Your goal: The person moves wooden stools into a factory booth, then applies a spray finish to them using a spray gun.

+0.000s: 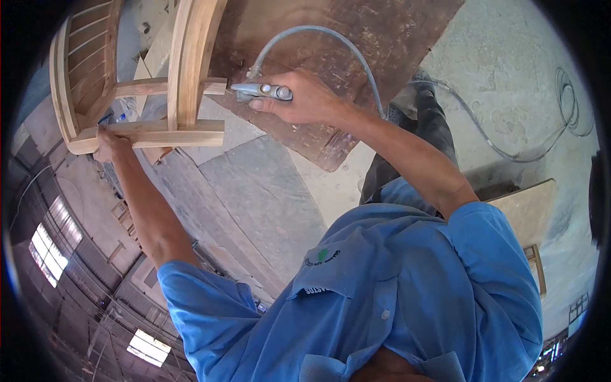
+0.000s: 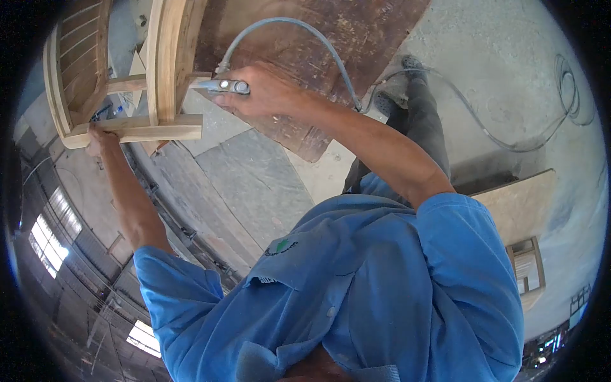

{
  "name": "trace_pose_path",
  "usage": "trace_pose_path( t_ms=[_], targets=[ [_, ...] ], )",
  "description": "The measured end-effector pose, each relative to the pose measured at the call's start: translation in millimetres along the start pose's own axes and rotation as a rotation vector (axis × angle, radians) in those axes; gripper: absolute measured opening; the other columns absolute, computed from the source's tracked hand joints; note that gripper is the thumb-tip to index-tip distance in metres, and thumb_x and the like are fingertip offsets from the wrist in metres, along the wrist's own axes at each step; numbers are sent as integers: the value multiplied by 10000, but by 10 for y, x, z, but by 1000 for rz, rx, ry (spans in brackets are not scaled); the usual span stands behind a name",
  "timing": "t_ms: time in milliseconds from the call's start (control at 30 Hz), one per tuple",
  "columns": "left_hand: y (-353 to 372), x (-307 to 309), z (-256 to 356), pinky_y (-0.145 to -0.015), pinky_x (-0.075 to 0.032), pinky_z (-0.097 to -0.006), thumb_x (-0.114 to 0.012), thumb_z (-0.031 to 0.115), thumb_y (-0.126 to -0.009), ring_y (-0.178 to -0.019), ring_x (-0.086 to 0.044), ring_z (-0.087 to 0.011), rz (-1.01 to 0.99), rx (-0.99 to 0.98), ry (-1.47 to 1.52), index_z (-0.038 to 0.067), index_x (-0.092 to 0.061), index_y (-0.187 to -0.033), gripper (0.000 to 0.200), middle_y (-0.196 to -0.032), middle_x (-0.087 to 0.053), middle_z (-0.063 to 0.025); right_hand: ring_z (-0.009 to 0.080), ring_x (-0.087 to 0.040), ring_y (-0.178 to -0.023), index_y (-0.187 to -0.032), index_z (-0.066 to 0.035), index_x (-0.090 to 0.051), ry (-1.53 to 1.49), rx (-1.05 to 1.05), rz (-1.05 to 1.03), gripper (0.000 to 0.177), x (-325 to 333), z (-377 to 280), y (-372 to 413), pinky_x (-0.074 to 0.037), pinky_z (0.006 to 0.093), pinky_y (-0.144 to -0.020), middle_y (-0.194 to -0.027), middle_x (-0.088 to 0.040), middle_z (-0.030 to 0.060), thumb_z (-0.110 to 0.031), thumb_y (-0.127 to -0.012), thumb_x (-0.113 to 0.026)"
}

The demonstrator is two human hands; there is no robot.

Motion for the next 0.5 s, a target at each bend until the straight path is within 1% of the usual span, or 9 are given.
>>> trace_pose_path(
  t_ms=[33,133,233,333,433,500],
  targets=[
    [-16,14,-12,-735,-589,-428,-774,51,-657,-890,-615,-304,-11,-1,-2,-99,-439,-1097,573,-1078,-554,-216,315,-674,-696,-1047,-73,-702,26,-54,-56,415,-48,29,-41,-520,420,-676,-748,-678,178,-415,-812,-696],
    [42,16,-44,-746,-586,-430,-779,43,-656,-888,-615,-313,-28,-66,95,-99,-429,-1098,581,-1075,-548,-224,318,-673,-697,-1023,-70,-705,104,-85,-42,407,-66,121,-15,-520,418,-677,-747,-677,179,-420,-817,-687],
    [136,31,-17,-756,-588,-426,-777,33,-653,-889,-614,-319,-11,-57,100,-90,-397,-1126,619,-1106,-526,-230,322,-671,-693,-1021,-69,-705,120,-77,11,407,-32,241,35,-521,417,-673,-744,-676,180,-425,-826,-673],
    [123,37,-37,-751,-593,-424,-770,31,-657,-888,-614,-318,-64,-104,152,-80,-358,-1158,658,-1131,-503,-232,315,-674,-705,-1030,-78,-703,58,-46,91,406,48,261,-84,-521,415,-677,-751,-681,166,-429,-828,-670],
    [96,29,-22,-749,-597,-427,-762,36,-665,-890,-613,-316,-46,-76,114,-71,-339,-1168,666,-1134,-494,-234,311,-677,-734,-1048,-78,-700,16,-60,98,438,110,210,-274,-520,411,-688,-775,-689,164,-451,-822,-672],
    [325,39,113,-745,-597,-428,-760,38,-676,-891,-612,-316,-41,-63,89,-72,-341,-1159,649,-1126,-497,-236,295,-677,-736,-1060,-73,-697,108,-43,140,459,99,354,-380,-516,405,-684,-779,-689,167,-462,-816,-678]
  ],
)
Point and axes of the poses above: each hand's wrist, its own y-axis away from the middle knuckle, its own x-axis out of the back of the hand, z = x × y, the point moved 3 cm from there along -y, towards the middle knuckle
